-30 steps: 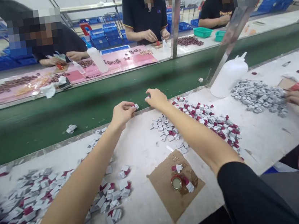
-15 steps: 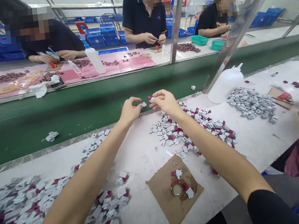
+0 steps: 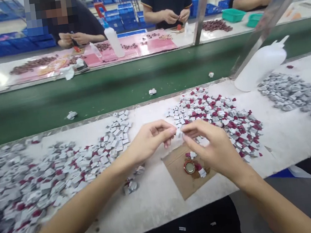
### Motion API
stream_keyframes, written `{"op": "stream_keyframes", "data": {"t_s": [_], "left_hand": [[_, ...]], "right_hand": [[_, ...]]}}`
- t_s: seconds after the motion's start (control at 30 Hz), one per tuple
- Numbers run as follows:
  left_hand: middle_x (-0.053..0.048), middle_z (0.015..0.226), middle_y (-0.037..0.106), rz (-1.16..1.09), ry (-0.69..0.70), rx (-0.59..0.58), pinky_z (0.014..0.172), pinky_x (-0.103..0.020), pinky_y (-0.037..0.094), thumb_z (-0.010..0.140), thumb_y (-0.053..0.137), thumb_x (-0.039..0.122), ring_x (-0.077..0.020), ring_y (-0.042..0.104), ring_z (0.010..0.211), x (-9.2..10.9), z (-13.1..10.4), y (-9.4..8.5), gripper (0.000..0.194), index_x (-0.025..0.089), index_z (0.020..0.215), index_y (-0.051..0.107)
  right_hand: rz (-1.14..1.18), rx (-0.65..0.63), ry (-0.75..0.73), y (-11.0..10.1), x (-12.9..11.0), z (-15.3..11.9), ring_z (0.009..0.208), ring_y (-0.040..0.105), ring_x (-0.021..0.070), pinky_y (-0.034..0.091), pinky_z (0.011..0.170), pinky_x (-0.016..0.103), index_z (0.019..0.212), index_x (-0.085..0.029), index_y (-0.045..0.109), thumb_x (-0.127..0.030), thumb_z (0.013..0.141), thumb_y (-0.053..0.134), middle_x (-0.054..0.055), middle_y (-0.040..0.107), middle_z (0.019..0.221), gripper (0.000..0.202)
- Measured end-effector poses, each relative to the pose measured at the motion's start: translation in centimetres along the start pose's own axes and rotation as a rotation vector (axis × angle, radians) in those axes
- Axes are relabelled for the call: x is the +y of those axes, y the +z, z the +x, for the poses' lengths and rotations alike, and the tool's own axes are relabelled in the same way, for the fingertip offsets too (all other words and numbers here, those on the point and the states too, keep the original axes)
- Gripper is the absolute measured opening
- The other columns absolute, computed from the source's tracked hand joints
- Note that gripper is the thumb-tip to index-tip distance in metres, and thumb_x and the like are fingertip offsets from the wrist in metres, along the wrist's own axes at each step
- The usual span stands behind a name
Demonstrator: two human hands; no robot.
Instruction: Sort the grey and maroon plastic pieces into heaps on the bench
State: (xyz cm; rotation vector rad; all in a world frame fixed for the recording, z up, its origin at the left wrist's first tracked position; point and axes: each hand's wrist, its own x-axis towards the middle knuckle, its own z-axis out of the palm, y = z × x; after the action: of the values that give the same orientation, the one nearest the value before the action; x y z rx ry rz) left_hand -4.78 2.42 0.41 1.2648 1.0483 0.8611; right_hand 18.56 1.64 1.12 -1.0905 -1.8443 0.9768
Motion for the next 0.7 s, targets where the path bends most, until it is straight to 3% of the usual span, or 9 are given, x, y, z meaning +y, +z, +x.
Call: {"op": "stream_keyframes", "data": {"t_s": [0.1,0.2,0.3,0.4,0.5,0.6,0.7], "left_hand": [[-0.002,0.079,0.075,-0.090,-0.091,-0.007,0.071,-0.033,0.060,0.094,0.089,0.053,-0.0174,0.070,0.071,-1.0,-2.7,1.7,0.033,0.021,0.096,0.080],[-0.003,0.081,0.077,-0.093,-0.115,-0.023,0.070,-0.033,0.059,0.097,0.086,0.051,-0.0184,0.071,0.073,-1.1,-4.0,3.0,0.031,0.021,0.098,0.079],[-0.007,0.098,0.082,0.091,-0.087,-0.050,0.078,-0.038,0.064,0.105,0.076,0.049,-0.0222,0.076,0.085,-0.7,-4.3,2.2,0.029,0.022,0.113,0.079],[-0.013,0.128,0.080,0.592,0.036,0.120,0.100,-0.052,0.064,0.110,0.066,0.038,-0.0301,0.076,0.111,-0.8,-3.7,-1.8,0.029,0.024,0.134,0.075],[-0.018,0.140,0.075,1.061,0.133,0.402,0.122,-0.068,0.049,0.102,0.067,0.030,-0.0432,0.063,0.140,-2.0,-2.9,-7.9,0.030,0.021,0.128,0.078],[-0.013,0.128,0.080,1.137,0.120,0.439,0.124,-0.071,0.046,0.095,0.074,0.048,-0.0467,0.062,0.140,-3.5,-2.0,-12.7,0.029,0.027,0.113,0.082],[-0.012,0.104,0.080,1.101,0.103,0.425,0.119,-0.068,0.047,0.086,0.074,0.066,-0.0456,0.068,0.132,-4.3,-1.3,-14.7,0.038,0.029,0.093,0.081]], "right_hand": [[-0.055,-0.068,-0.054,0.2,-0.3,-2.9,0.095,0.082,0.0281,0.067,0.081,0.043,0.117,-0.033,0.084,-0.032,0.108,0.074,0.006,0.085,0.108,0.013],[-0.021,-0.055,-0.053,0.7,-0.1,-4.2,0.097,0.081,0.0286,0.067,0.082,0.043,0.117,-0.033,0.085,-0.030,0.108,0.076,0.006,0.085,0.108,0.013],[0.029,0.000,0.002,0.7,0.6,-5.1,0.097,0.081,0.0280,0.067,0.083,0.041,0.111,-0.033,0.086,-0.033,0.107,0.080,0.006,0.085,0.106,0.008],[0.083,0.031,0.114,-0.1,1.4,-6.8,0.092,0.081,0.0267,0.068,0.078,0.038,0.109,-0.032,0.087,-0.040,0.105,0.084,0.006,0.085,0.103,0.009],[0.062,0.060,0.224,-1.1,2.3,-8.9,0.094,0.082,0.0279,0.069,0.080,0.038,0.108,-0.030,0.088,-0.046,0.103,0.087,0.007,0.086,0.103,0.016],[0.045,0.073,0.292,-1.3,2.7,-10.6,0.096,0.083,0.0279,0.070,0.084,0.038,0.106,-0.029,0.089,-0.048,0.102,0.087,0.007,0.086,0.103,0.019],[0.060,0.047,0.314,-1.0,2.6,-11.2,0.096,0.084,0.0279,0.070,0.085,0.039,0.106,-0.029,0.089,-0.047,0.103,0.085,0.006,0.087,0.103,0.018]]}}
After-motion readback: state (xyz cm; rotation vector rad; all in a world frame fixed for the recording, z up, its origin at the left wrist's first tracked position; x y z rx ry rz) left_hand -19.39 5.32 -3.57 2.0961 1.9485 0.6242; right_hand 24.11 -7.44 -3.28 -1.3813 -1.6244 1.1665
